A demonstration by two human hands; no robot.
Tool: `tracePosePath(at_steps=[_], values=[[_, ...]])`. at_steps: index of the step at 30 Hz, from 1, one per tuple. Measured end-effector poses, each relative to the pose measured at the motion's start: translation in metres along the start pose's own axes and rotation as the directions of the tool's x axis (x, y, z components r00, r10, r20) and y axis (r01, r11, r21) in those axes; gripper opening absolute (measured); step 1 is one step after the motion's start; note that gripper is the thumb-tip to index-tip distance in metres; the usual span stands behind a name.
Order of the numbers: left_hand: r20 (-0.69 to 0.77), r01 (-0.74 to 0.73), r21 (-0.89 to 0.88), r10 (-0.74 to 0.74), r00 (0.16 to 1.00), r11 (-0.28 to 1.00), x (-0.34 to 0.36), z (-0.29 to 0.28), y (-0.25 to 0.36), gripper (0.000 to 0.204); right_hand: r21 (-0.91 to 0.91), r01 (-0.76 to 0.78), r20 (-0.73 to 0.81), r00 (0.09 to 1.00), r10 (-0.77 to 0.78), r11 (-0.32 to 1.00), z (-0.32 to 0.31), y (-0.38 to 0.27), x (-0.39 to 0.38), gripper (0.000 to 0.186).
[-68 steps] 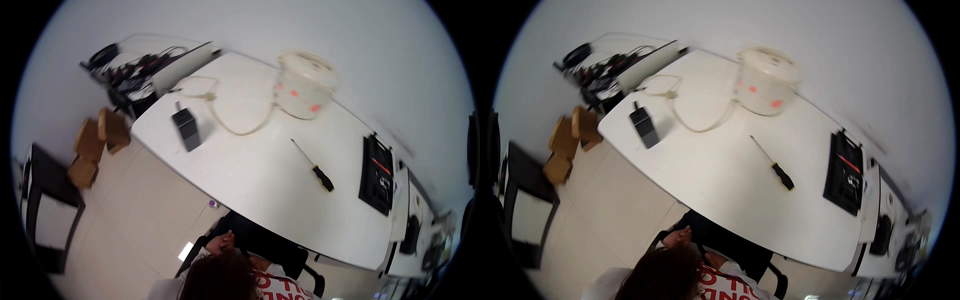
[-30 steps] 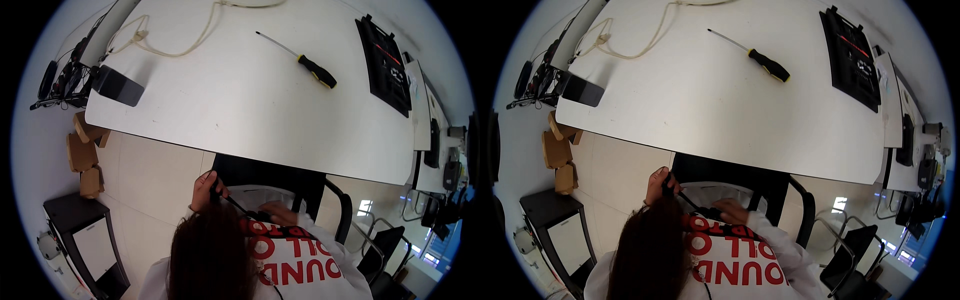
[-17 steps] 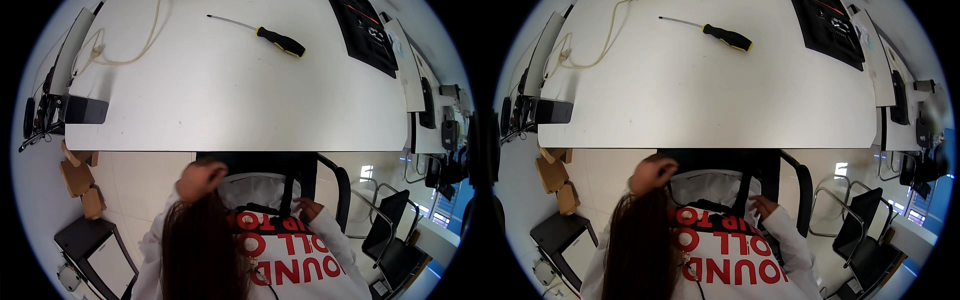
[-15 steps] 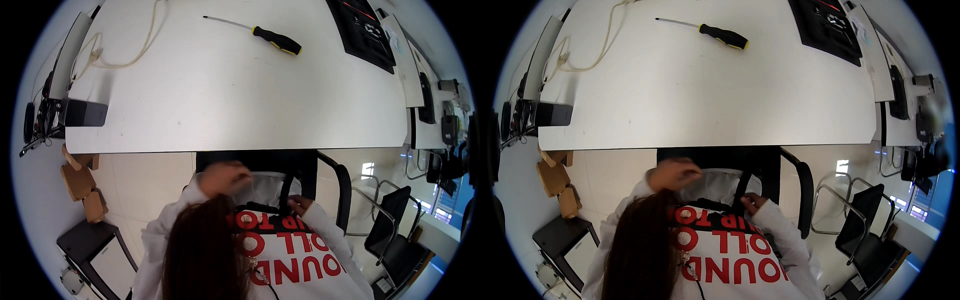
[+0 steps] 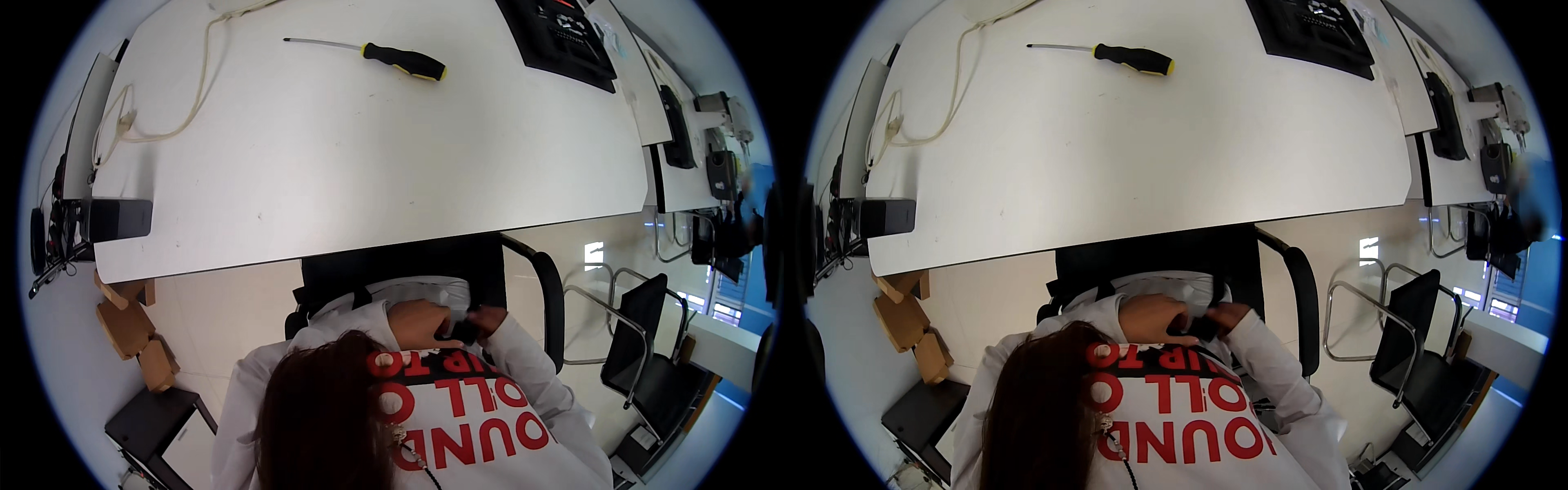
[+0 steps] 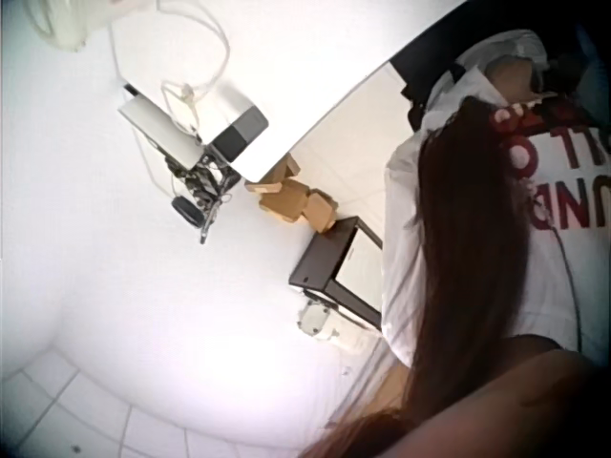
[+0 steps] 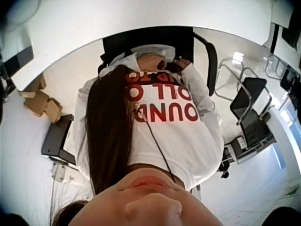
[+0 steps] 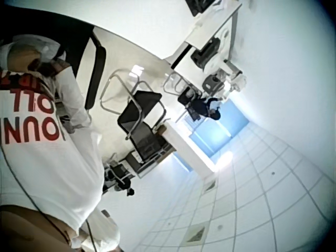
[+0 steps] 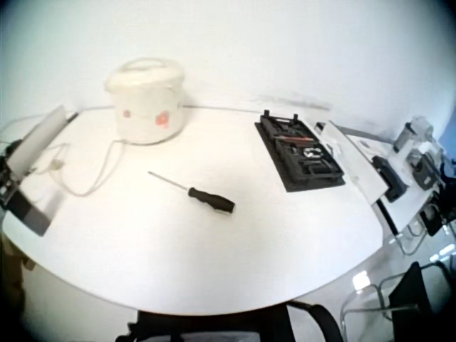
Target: The person adjusts the head-mounted camera, then uses a screwdriver to pry open the lid of a white rice cooker on a white table. The person repeatedly inserts the screwdriver into the seam and applies leverage to separate the lid from the body.
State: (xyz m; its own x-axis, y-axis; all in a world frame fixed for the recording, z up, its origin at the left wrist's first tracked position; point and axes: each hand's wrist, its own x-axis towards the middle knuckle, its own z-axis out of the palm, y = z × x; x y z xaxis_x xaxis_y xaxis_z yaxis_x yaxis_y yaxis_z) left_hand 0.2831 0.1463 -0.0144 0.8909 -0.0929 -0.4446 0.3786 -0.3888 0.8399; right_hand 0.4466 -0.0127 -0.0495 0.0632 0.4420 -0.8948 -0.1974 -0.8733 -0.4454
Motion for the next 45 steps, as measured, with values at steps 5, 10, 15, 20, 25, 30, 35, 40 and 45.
tracePosePath(at_steps=[5, 10, 15, 20, 25, 30, 35, 40, 45], values=[[-0.042, -0.084, -0.141, 0.079, 0.996, 0.986, 0.002, 0.008, -0.011, 0.045, 0.556, 0.419, -0.308, 0.906, -0.29, 0.717, -0.029, -0.017, -0.016, 0.024], [-0.079, -0.141, -0.153, 0.13, 0.988, 0.978, -0.002, 0.01, -0.009, 0.047, 0.879, 0.346, -0.203, 0.894, -0.4, 0.327, -0.017, -0.017, -0.013, 0.02], [-0.101, -0.184, -0.255, 0.163, 0.981, 0.949, -0.001, 0.026, -0.027, 0.044, 0.978, 0.187, -0.093, 0.786, -0.611, 0.091, -0.015, -0.033, -0.012, 0.02], [-0.014, -0.011, -0.523, 0.004, 1.0, 0.852, -0.005, 0.018, -0.023, 0.039, 0.967, 0.254, -0.22, 0.878, -0.424, 0.024, -0.01, -0.026, -0.032, 0.018], [0.015, -0.006, -0.499, 0.015, 1.0, 0.867, -0.004, 0.013, -0.017, 0.038, 0.959, 0.283, -0.257, 0.909, -0.328, 0.034, -0.011, -0.024, -0.061, 0.014], [0.133, 0.08, -0.499, -0.015, 0.991, 0.863, 0.0, 0.014, -0.022, 0.044, 0.942, 0.318, -0.27, 0.91, -0.316, 0.11, -0.013, -0.016, -0.065, 0.015], [0.121, -0.069, -0.354, 0.119, 0.985, 0.933, 0.003, 0.027, -0.037, 0.04, 0.732, 0.477, -0.339, 0.874, -0.347, 0.486, -0.029, 0.022, -0.048, 0.024], [-0.017, -0.243, -0.121, 0.243, 0.97, 0.962, -0.014, 0.01, -0.058, 0.043, -0.965, -0.256, -0.252, 0.854, -0.454, 0.053, -0.054, -0.027, -0.072, 0.049], [-0.508, -0.217, -0.339, 0.015, 0.861, 0.915, -0.122, -0.057, -0.044, 0.039, -0.745, 0.55, 0.1, 0.653, -0.751, 0.379, -0.004, -0.188, -0.096, 0.032]])
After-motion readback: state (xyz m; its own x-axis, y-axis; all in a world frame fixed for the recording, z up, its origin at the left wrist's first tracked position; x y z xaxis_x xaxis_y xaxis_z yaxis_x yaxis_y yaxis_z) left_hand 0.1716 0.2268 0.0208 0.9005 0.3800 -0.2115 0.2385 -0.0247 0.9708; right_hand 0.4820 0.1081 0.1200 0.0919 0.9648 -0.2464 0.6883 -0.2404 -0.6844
